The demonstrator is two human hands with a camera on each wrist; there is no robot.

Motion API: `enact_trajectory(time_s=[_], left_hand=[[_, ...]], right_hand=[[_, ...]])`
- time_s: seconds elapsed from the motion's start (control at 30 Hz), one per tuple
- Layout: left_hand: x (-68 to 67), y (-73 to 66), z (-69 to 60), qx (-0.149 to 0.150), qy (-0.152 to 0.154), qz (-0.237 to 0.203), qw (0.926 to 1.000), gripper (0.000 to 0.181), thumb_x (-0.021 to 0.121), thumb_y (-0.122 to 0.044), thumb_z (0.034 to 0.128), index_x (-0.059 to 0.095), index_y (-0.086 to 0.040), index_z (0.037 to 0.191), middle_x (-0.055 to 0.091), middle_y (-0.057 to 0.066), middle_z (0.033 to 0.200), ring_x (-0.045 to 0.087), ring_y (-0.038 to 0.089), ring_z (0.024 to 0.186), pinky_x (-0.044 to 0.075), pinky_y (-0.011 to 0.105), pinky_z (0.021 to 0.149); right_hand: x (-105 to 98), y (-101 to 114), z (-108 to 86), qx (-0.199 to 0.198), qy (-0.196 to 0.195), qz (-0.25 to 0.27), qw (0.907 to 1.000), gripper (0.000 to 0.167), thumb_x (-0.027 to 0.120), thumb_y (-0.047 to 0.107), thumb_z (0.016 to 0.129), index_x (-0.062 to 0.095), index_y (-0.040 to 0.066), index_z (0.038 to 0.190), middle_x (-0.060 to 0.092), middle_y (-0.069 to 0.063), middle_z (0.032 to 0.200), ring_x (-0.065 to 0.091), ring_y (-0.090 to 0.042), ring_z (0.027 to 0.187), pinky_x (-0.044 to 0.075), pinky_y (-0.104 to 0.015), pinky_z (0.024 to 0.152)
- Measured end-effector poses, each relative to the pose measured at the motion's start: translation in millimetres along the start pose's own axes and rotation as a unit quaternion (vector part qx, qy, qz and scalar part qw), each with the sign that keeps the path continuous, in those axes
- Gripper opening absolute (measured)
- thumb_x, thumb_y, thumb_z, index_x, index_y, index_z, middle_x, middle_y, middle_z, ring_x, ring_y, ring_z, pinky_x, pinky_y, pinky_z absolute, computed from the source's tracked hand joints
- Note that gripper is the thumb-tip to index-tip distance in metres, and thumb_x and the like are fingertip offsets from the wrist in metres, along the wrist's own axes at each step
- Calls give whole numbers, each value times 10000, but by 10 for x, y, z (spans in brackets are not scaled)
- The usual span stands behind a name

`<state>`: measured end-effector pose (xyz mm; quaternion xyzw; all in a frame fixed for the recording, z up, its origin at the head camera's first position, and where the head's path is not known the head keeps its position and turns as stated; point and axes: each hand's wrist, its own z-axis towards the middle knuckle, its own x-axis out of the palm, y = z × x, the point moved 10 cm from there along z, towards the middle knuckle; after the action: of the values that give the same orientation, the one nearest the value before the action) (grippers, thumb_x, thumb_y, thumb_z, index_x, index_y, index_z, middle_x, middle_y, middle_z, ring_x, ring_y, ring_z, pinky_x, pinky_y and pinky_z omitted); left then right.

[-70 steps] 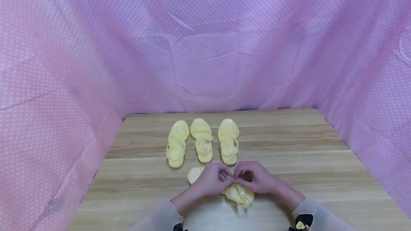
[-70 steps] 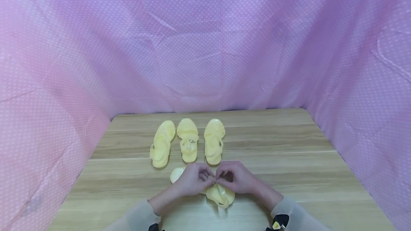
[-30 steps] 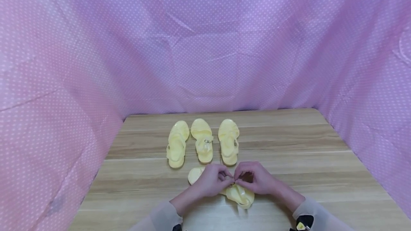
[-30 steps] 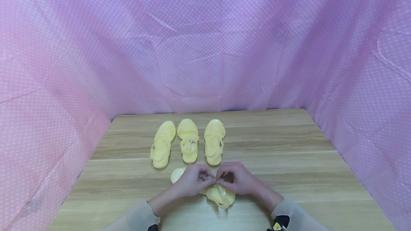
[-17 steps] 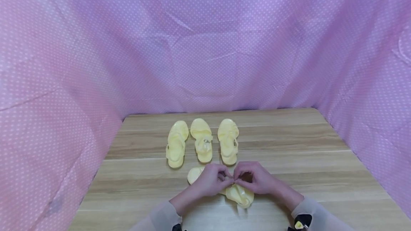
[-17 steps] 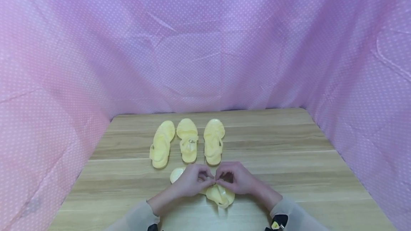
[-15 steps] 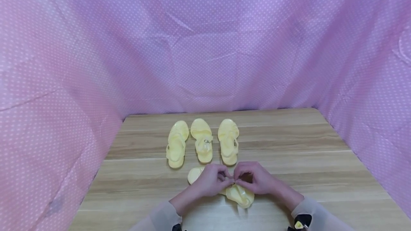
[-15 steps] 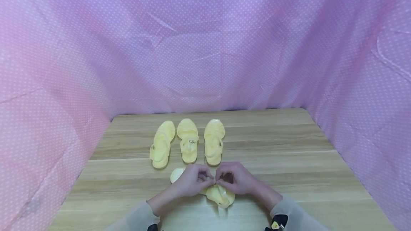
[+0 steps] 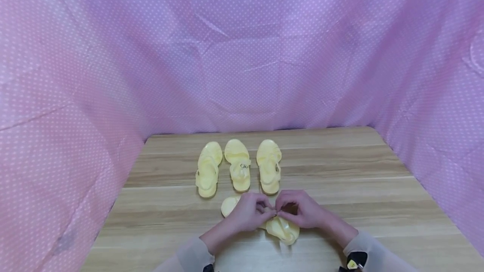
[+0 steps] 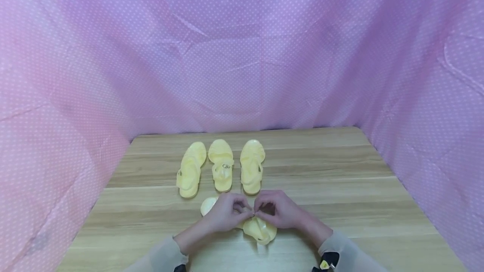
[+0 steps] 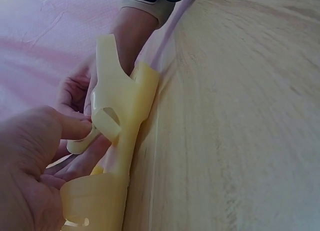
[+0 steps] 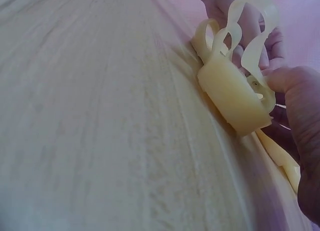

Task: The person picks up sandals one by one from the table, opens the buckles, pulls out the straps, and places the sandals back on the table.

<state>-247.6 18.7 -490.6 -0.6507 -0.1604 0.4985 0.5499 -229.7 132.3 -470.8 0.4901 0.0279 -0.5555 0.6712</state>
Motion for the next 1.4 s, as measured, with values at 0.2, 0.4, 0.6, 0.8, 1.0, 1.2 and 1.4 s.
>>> enact_trajectory(time_s=[0.2, 0.4, 0.6, 0.8, 1.0, 1.2, 1.4], left_hand=[[2, -7, 1, 50, -7, 70, 10000, 43, 824, -96, 899, 789, -76, 914, 764, 38, 844, 660, -70, 688, 593, 149, 645], [-7, -38, 7, 168, -87, 116, 9998, 38, 820, -78, 871, 801, -57, 897, 767, 39, 804, 604, -89, 604, 557, 146, 556], [-13, 6, 5, 69, -119, -47, 9999, 55, 822, -67, 856, 790, -88, 817, 697, -79, 711, 506, -100, 497, 405, 92, 446], [-31, 23, 4, -25, -211, -162, 9996, 80, 813, -26, 826, 774, -74, 775, 690, -65, 686, 506, -90, 473, 372, 89, 426], [-7, -22, 39, -18, -186, 10, 9998, 76, 761, -27, 822, 786, -81, 869, 703, -61, 697, 580, -84, 530, 510, 149, 484], [-15, -64, 26, 215, -182, 149, 9995, 113, 746, 6, 832, 825, -62, 877, 785, 19, 746, 566, -107, 507, 530, 152, 477], [-29, -10, 14, 238, -191, -45, 9995, 84, 756, 13, 822, 816, -40, 847, 811, 95, 807, 650, -110, 604, 598, 173, 582]], right_hand=[[-1, 3, 8, -34, 32, -52, 10000, 242, 768, -37, 911, 720, 180, 1006, 752, 36, 963, 722, -109, 895, 635, -280, 775], [-2, 5, 5, -24, 27, -117, 9999, 247, 776, -36, 905, 725, 185, 1002, 756, 36, 972, 728, -107, 906, 636, -272, 800], [21, 34, 1, -203, 62, -348, 9992, 257, 783, -29, 884, 727, 187, 1010, 743, 45, 984, 717, -96, 912, 610, -217, 839], [23, 56, 7, -358, 66, -404, 9985, 259, 781, -33, 881, 727, 180, 1018, 738, 39, 989, 711, -87, 918, 610, -219, 834], [-9, 47, 2, -284, 48, -369, 9989, 254, 776, -37, 884, 730, 175, 1016, 752, 37, 1001, 724, -98, 924, 616, -235, 845], [4, 18, -6, -218, 79, -427, 9988, 250, 778, -32, 890, 729, 183, 1009, 745, 46, 992, 725, -91, 925, 607, -210, 854], [7, 50, -2, -323, 68, -469, 9984, 232, 773, -22, 893, 730, 178, 1003, 743, 37, 994, 723, -94, 920, 602, -200, 857]])
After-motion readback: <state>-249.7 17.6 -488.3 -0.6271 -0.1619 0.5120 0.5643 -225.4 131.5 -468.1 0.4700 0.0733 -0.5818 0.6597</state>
